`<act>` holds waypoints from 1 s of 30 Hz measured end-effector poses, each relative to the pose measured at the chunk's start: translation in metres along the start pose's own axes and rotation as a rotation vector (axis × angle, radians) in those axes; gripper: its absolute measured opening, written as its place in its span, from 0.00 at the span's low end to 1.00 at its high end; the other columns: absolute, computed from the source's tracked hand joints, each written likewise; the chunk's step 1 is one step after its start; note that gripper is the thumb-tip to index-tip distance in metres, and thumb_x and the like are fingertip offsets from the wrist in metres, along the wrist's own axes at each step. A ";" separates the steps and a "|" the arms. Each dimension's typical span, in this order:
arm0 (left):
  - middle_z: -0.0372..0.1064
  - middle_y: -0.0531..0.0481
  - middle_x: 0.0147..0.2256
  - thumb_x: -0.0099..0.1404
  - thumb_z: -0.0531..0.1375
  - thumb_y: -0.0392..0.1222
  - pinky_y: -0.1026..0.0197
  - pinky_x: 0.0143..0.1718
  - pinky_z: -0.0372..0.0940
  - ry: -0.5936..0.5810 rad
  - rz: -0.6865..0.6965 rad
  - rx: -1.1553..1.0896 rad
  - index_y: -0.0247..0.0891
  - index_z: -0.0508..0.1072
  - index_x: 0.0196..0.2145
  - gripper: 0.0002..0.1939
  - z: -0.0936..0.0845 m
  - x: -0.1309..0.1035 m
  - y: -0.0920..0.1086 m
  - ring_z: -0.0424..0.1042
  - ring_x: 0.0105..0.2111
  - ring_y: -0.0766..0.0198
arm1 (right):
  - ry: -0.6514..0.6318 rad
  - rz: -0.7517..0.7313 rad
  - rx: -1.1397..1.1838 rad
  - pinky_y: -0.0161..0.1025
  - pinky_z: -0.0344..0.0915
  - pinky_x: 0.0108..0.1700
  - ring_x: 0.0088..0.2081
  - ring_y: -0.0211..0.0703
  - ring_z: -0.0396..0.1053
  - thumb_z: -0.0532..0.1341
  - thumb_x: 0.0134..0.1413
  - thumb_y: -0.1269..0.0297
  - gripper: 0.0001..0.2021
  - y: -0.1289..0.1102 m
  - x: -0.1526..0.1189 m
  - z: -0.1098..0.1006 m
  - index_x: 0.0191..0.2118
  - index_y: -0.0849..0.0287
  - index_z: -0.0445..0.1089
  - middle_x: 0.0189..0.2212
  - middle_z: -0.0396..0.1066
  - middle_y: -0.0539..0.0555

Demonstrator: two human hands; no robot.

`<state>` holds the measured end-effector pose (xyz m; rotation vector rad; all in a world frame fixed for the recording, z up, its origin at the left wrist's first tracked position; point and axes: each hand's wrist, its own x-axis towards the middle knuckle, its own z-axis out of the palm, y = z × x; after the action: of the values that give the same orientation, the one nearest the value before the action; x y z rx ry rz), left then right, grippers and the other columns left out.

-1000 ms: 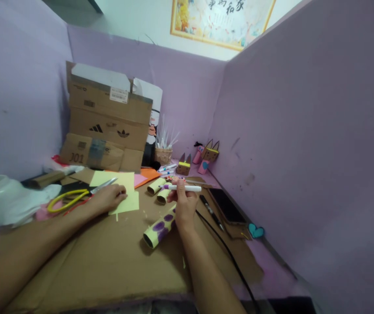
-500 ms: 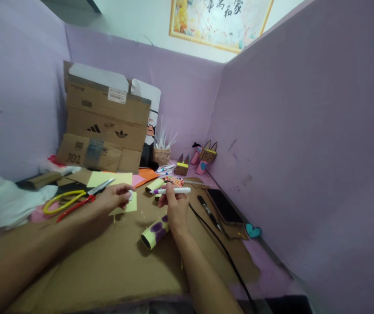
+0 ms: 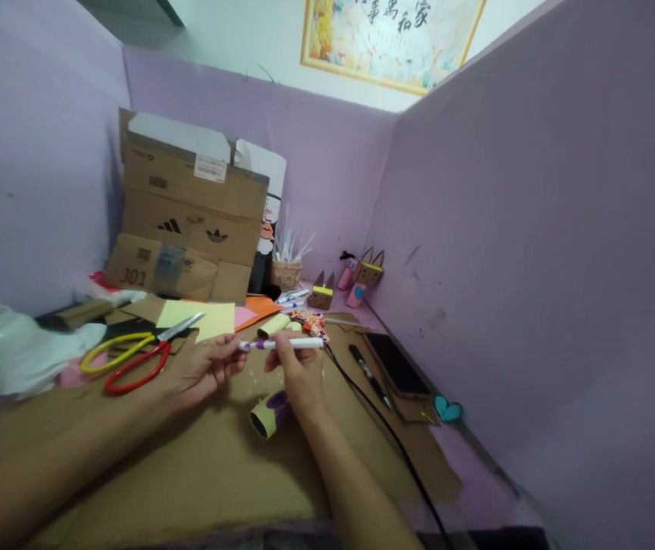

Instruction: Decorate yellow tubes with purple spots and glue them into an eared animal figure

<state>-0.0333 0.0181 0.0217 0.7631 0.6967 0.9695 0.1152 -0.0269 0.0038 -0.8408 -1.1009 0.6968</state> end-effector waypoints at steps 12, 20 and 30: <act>0.65 0.56 0.15 0.51 0.66 0.44 0.72 0.12 0.51 -0.061 0.103 0.341 0.35 0.65 0.25 0.14 0.002 -0.011 -0.002 0.57 0.12 0.75 | -0.006 0.054 -0.012 0.35 0.68 0.25 0.19 0.38 0.69 0.65 0.49 0.55 0.12 -0.002 0.000 0.003 0.30 0.60 0.70 0.16 0.71 0.47; 0.62 0.58 0.15 0.48 0.65 0.52 0.70 0.13 0.47 -0.049 0.330 0.488 0.38 0.62 0.23 0.18 0.003 -0.020 -0.004 0.54 0.12 0.74 | -0.036 0.209 0.211 0.35 0.74 0.27 0.21 0.38 0.72 0.68 0.44 0.55 0.14 0.002 -0.001 0.005 0.30 0.61 0.71 0.19 0.73 0.49; 0.63 0.54 0.19 0.57 0.58 0.41 0.64 0.23 0.55 0.012 0.853 0.872 0.40 0.69 0.23 0.07 -0.001 -0.027 -0.013 0.59 0.20 0.67 | -0.017 0.402 0.360 0.31 0.72 0.22 0.15 0.35 0.69 0.73 0.31 0.53 0.19 -0.010 -0.002 0.012 0.26 0.62 0.71 0.14 0.70 0.47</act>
<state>-0.0389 -0.0109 0.0151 1.9231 0.8189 1.4343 0.1038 -0.0312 0.0137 -0.7492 -0.7908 1.2003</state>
